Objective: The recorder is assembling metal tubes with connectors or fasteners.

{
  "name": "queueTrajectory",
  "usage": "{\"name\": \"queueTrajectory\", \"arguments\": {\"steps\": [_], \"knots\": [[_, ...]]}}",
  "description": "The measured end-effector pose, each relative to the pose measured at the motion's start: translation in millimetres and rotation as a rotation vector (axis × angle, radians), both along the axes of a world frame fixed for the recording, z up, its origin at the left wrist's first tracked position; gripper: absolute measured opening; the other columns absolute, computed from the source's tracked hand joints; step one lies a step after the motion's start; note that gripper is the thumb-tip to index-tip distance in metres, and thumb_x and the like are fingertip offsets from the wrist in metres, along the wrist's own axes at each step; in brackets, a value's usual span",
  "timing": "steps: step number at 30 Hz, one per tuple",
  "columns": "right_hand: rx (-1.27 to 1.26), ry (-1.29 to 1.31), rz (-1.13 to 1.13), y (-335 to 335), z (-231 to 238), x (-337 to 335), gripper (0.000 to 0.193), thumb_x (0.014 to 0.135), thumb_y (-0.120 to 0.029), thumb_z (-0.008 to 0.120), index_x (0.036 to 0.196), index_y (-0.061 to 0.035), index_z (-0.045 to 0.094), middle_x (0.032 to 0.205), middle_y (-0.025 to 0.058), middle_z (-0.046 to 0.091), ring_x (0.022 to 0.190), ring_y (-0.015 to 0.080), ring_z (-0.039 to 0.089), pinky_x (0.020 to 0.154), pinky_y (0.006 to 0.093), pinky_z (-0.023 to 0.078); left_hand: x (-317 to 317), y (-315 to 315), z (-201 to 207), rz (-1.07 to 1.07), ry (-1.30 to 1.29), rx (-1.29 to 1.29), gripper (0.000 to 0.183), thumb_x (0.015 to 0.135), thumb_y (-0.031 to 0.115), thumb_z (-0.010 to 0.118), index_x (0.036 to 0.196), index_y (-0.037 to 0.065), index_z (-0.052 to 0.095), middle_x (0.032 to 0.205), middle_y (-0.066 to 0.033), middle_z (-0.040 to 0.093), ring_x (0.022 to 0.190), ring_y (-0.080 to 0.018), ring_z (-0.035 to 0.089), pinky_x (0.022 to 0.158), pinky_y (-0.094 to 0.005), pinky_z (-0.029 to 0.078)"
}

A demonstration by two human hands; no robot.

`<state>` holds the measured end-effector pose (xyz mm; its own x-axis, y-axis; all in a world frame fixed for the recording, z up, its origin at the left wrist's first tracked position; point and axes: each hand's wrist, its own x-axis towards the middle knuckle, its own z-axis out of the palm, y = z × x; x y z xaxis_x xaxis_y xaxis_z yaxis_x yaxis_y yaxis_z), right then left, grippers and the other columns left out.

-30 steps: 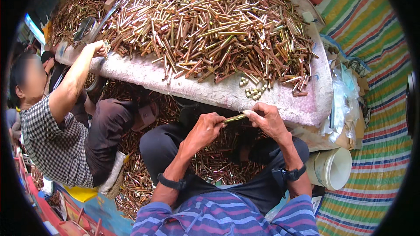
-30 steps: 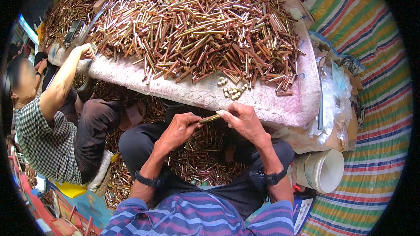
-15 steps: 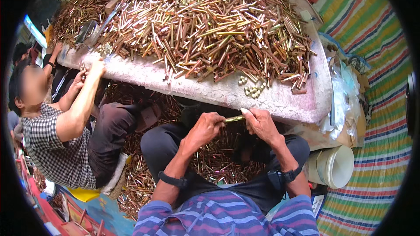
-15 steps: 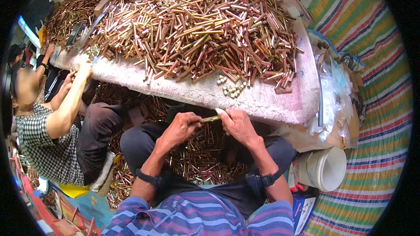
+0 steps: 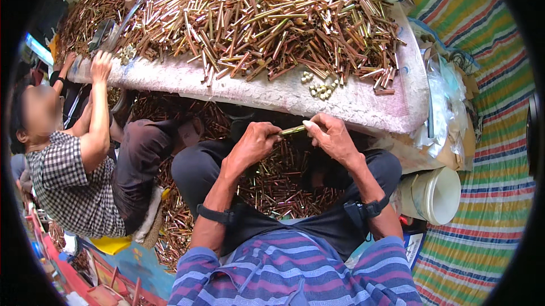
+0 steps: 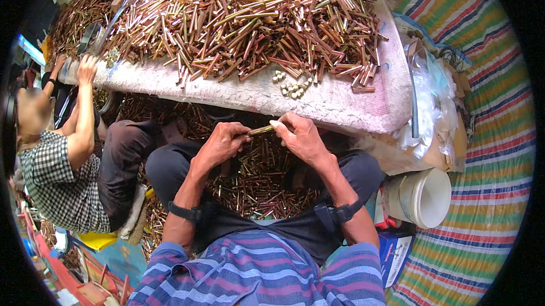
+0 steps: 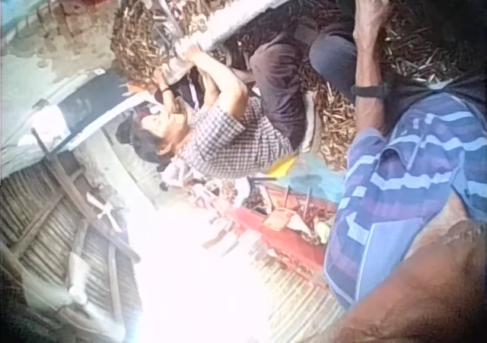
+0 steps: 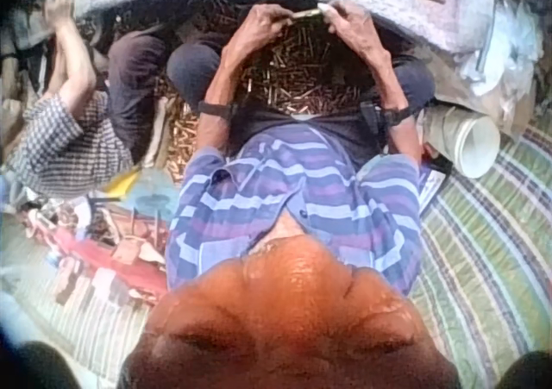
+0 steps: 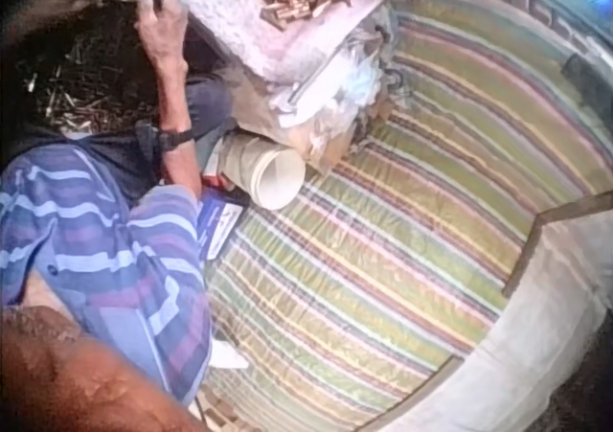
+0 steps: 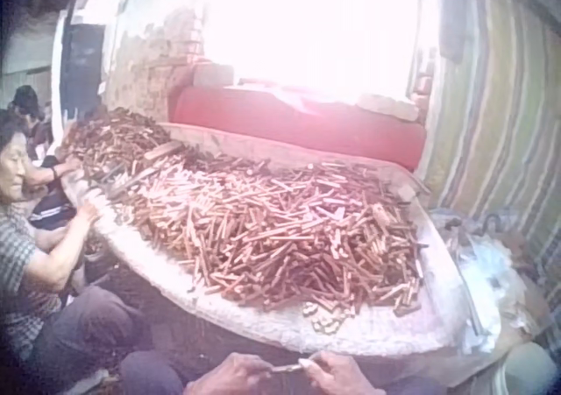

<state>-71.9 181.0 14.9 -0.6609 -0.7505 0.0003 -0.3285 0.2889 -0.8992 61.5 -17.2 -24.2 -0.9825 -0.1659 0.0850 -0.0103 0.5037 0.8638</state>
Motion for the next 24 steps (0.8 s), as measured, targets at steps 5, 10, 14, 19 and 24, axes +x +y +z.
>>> {"name": "queueTrajectory", "arguments": {"steps": [5,10,14,19,24], "knots": [[0.111,-0.165,-0.093,2,-27,8,0.046,0.102,-0.037,0.059,0.074,-0.0003,0.06,0.055,0.0098,0.054,0.05,0.0165,0.057,0.051,0.0368,0.047,1,2,1,-0.037,-0.078,-0.039,0.02,0.086,0.004,0.066,0.103,-0.004,0.072,0.08,-0.0164,0.067,0.067,-0.0256,0.065,0.063,-0.0369,0.051],[0.031,0.013,0.073,-1,-34,10,0.042,0.102,-0.034,0.06,0.078,0.0006,0.059,0.063,0.0039,0.058,0.056,0.0126,0.062,0.052,0.0313,0.05,13,2,14,0.0,-0.159,0.041,0.017,0.088,0.004,0.068,0.103,-0.002,0.074,0.07,-0.0051,0.063,0.059,-0.0113,0.059,0.055,-0.0299,0.048],[-0.049,-0.528,0.028,1,-17,28,0.049,0.103,-0.04,0.057,0.07,-0.0036,0.057,0.058,0.0005,0.055,0.048,0.011,0.055,0.046,0.028,0.045,19,5,15,0.028,-0.205,0.012,0.017,0.088,0.005,0.068,0.103,-0.002,0.073,0.067,-0.0058,0.062,0.058,-0.0119,0.059,0.055,-0.0304,0.047],[0.049,-0.316,0.039,17,-10,26,0.044,0.102,-0.039,0.06,0.08,-0.0013,0.064,0.066,0.0021,0.06,0.056,0.0092,0.059,0.051,0.026,0.048,25,12,13,-0.007,-0.087,-0.047,0.019,0.087,0.005,0.068,0.104,-0.003,0.072,0.074,-0.0111,0.065,0.062,-0.0157,0.062,0.059,-0.0336,0.05],[-0.019,-0.33,0.083,18,-26,37,0.043,0.103,-0.035,0.06,0.076,-0.0013,0.061,0.06,0.0014,0.057,0.05,0.0081,0.055,0.046,0.0255,0.045,41,21,12,0.02,-0.013,-0.172,0.02,0.086,0.004,0.069,0.105,-0.004,0.072,0.079,-0.0142,0.068,0.067,-0.0209,0.067,0.063,-0.0352,0.052]]}}
